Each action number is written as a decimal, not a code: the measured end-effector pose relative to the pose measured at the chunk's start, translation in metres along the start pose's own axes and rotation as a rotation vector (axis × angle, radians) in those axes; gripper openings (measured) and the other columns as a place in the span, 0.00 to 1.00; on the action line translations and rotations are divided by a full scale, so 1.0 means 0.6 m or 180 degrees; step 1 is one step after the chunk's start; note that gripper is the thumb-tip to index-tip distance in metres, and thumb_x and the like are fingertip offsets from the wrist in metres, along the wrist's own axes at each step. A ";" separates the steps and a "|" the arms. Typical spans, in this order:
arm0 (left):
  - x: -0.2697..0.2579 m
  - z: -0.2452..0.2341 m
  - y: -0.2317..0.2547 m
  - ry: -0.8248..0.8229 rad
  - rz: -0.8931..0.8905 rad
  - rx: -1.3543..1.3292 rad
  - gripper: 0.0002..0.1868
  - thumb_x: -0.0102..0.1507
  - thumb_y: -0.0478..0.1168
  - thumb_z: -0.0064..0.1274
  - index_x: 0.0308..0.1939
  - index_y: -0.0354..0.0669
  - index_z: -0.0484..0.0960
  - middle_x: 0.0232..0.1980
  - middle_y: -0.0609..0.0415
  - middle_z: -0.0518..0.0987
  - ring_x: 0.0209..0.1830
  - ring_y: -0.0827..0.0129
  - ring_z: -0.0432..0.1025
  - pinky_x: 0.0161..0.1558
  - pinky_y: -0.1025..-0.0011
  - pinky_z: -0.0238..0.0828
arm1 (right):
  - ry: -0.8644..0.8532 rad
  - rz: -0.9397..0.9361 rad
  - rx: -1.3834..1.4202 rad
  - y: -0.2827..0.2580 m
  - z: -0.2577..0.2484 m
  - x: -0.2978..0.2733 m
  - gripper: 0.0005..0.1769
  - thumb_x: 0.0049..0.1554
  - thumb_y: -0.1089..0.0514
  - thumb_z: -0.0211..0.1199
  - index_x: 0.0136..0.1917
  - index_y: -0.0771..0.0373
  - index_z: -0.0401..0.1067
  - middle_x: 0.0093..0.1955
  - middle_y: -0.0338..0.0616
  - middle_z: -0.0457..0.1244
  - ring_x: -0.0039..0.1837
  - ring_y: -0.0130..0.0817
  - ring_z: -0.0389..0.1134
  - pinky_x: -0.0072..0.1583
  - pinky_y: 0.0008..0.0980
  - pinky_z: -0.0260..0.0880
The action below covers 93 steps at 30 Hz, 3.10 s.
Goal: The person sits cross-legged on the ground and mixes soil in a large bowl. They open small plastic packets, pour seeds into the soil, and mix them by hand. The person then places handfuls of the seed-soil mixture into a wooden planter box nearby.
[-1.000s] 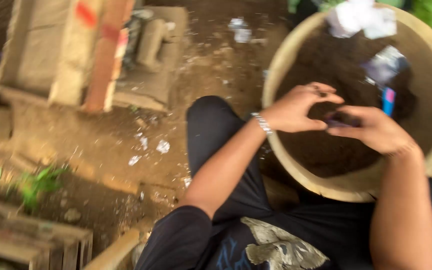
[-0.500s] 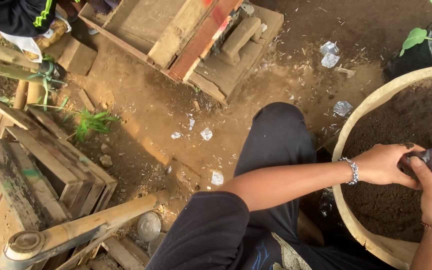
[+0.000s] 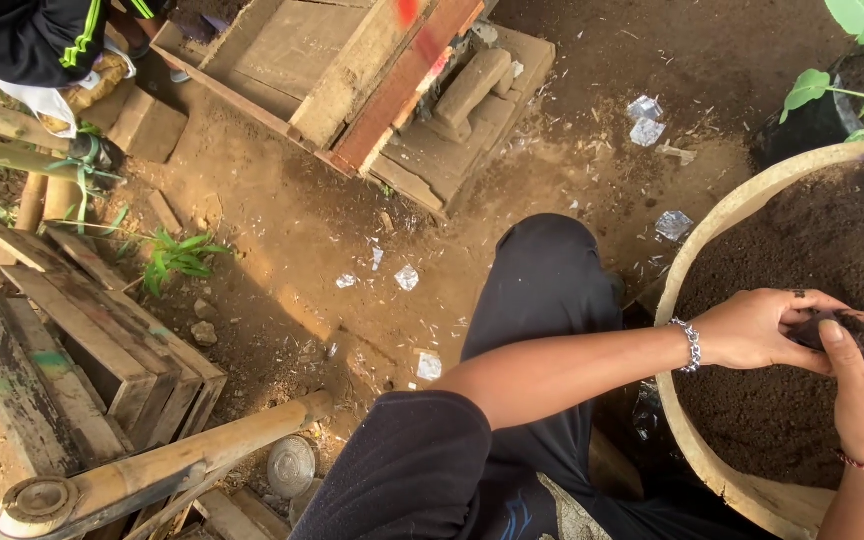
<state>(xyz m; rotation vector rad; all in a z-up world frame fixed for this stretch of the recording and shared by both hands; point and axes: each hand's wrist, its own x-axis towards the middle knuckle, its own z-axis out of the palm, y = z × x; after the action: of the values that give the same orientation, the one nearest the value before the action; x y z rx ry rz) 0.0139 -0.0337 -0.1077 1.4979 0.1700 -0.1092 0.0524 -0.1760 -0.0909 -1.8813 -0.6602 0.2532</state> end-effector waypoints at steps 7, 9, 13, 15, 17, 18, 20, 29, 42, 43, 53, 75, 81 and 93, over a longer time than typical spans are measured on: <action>-0.003 -0.001 0.012 -0.0145 0.0106 -0.0075 0.36 0.41 0.61 0.54 0.52 0.55 0.71 0.50 0.51 0.78 0.58 0.61 0.68 0.61 0.70 0.60 | 0.0298 -0.0278 -0.0464 -0.010 -0.011 -0.012 0.21 0.75 0.51 0.38 0.60 0.74 0.60 0.58 0.57 0.55 0.61 0.48 0.55 0.64 0.42 0.53; -0.008 -0.005 0.032 -0.0111 -0.0023 0.0085 0.41 0.38 0.61 0.52 0.53 0.49 0.70 0.52 0.49 0.75 0.58 0.60 0.67 0.61 0.69 0.60 | 0.0425 -0.0146 -0.0655 0.073 -0.022 -0.001 0.19 0.75 0.56 0.37 0.61 0.77 0.59 0.57 0.59 0.56 0.56 0.47 0.56 0.55 0.40 0.54; -0.021 -0.014 0.070 -0.0027 -0.0087 0.0817 0.50 0.34 0.69 0.42 0.53 0.42 0.70 0.59 0.52 0.69 0.60 0.64 0.64 0.56 0.72 0.59 | 0.0682 0.1319 -0.1166 0.235 -0.075 0.008 0.26 0.74 0.40 0.49 0.45 0.64 0.62 0.41 0.47 0.58 0.44 0.41 0.57 0.47 0.41 0.53; -0.029 -0.014 0.078 0.0009 0.0052 0.0634 0.40 0.37 0.64 0.47 0.48 0.44 0.74 0.50 0.56 0.74 0.51 0.71 0.66 0.50 0.75 0.60 | 0.0651 0.0979 -0.1735 0.182 -0.075 0.009 0.18 0.66 0.47 0.52 0.47 0.65 0.67 0.40 0.49 0.61 0.42 0.43 0.60 0.45 0.40 0.56; -0.037 -0.019 0.088 -0.0055 0.0148 0.0387 0.31 0.40 0.58 0.52 0.42 0.46 0.78 0.40 0.61 0.79 0.43 0.78 0.68 0.44 0.79 0.60 | 0.0603 0.0753 -0.2345 0.109 -0.063 0.016 0.13 0.58 0.53 0.56 0.48 0.66 0.71 0.40 0.52 0.63 0.41 0.45 0.63 0.42 0.39 0.60; -0.039 -0.014 0.090 0.0030 0.0189 0.0495 0.30 0.41 0.57 0.52 0.42 0.46 0.78 0.38 0.60 0.79 0.39 0.79 0.69 0.42 0.80 0.62 | 0.0323 0.1130 -0.2237 0.068 -0.059 0.016 0.17 0.51 0.54 0.58 0.51 0.65 0.67 0.43 0.52 0.63 0.45 0.48 0.63 0.45 0.42 0.59; -0.044 -0.009 0.091 -0.0089 0.0257 0.0460 0.29 0.42 0.56 0.53 0.42 0.45 0.77 0.36 0.59 0.79 0.35 0.79 0.70 0.40 0.80 0.63 | 0.0171 0.1672 -0.2242 0.057 -0.048 0.017 0.24 0.44 0.54 0.61 0.53 0.64 0.63 0.47 0.52 0.62 0.49 0.51 0.62 0.48 0.45 0.58; -0.039 -0.009 0.082 -0.0156 0.0484 -0.0301 0.21 0.48 0.42 0.62 0.43 0.44 0.77 0.39 0.51 0.77 0.41 0.68 0.72 0.41 0.75 0.71 | -0.1186 0.1356 -0.3720 0.119 0.067 0.010 0.23 0.43 0.49 0.52 0.54 0.52 0.63 0.54 0.46 0.54 0.57 0.50 0.51 0.52 0.41 0.59; -0.012 -0.021 0.019 0.0032 0.0406 0.0703 0.19 0.47 0.39 0.60 0.42 0.51 0.77 0.41 0.57 0.77 0.45 0.68 0.70 0.46 0.73 0.68 | -0.2737 0.1073 -0.0696 -0.008 0.029 0.001 0.24 0.40 0.61 0.58 0.52 0.66 0.66 0.53 0.56 0.60 0.59 0.52 0.58 0.60 0.46 0.56; -0.007 -0.025 0.006 0.0069 0.0175 0.0870 0.19 0.46 0.38 0.60 0.41 0.54 0.77 0.41 0.61 0.77 0.45 0.71 0.70 0.45 0.75 0.68 | -0.2628 0.0919 -0.0558 0.003 0.018 0.003 0.22 0.40 0.61 0.59 0.51 0.64 0.68 0.51 0.54 0.62 0.57 0.50 0.60 0.59 0.46 0.57; -0.017 -0.005 0.024 -0.0111 0.0065 0.0773 0.18 0.47 0.35 0.58 0.41 0.46 0.77 0.37 0.52 0.78 0.41 0.64 0.72 0.40 0.70 0.71 | -0.0988 0.1119 -0.1120 -0.136 -0.088 0.062 0.13 0.45 0.59 0.59 0.46 0.54 0.69 0.40 0.44 0.64 0.48 0.39 0.65 0.51 0.37 0.63; -0.018 -0.006 0.040 -0.0354 -0.0078 0.0189 0.23 0.49 0.41 0.59 0.47 0.44 0.73 0.43 0.50 0.76 0.48 0.62 0.68 0.48 0.68 0.66 | -0.0184 -0.0353 -0.1168 -0.141 -0.080 0.034 0.21 0.45 0.73 0.49 0.50 0.59 0.69 0.44 0.47 0.63 0.50 0.43 0.64 0.51 0.40 0.64; -0.018 -0.005 0.050 -0.0309 -0.0009 0.0309 0.20 0.50 0.35 0.56 0.47 0.41 0.73 0.44 0.47 0.75 0.47 0.61 0.69 0.46 0.68 0.68 | -0.0547 -0.0527 -0.1114 -0.143 -0.069 0.009 0.35 0.40 0.78 0.44 0.59 0.54 0.64 0.59 0.58 0.53 0.59 0.56 0.55 0.57 0.50 0.57; -0.023 -0.010 0.072 -0.0153 -0.0008 0.0424 0.20 0.51 0.35 0.55 0.47 0.42 0.73 0.40 0.49 0.76 0.43 0.67 0.70 0.43 0.72 0.70 | -0.0253 -0.0838 -0.1338 -0.122 -0.073 -0.007 0.33 0.43 0.74 0.47 0.60 0.51 0.62 0.61 0.53 0.52 0.63 0.51 0.52 0.61 0.46 0.53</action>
<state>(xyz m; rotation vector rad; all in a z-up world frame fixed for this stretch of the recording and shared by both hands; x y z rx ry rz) 0.0080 -0.0249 -0.0633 1.6263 0.1279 -0.1609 0.0453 -0.1931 -0.0072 -2.1585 -1.0701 0.0168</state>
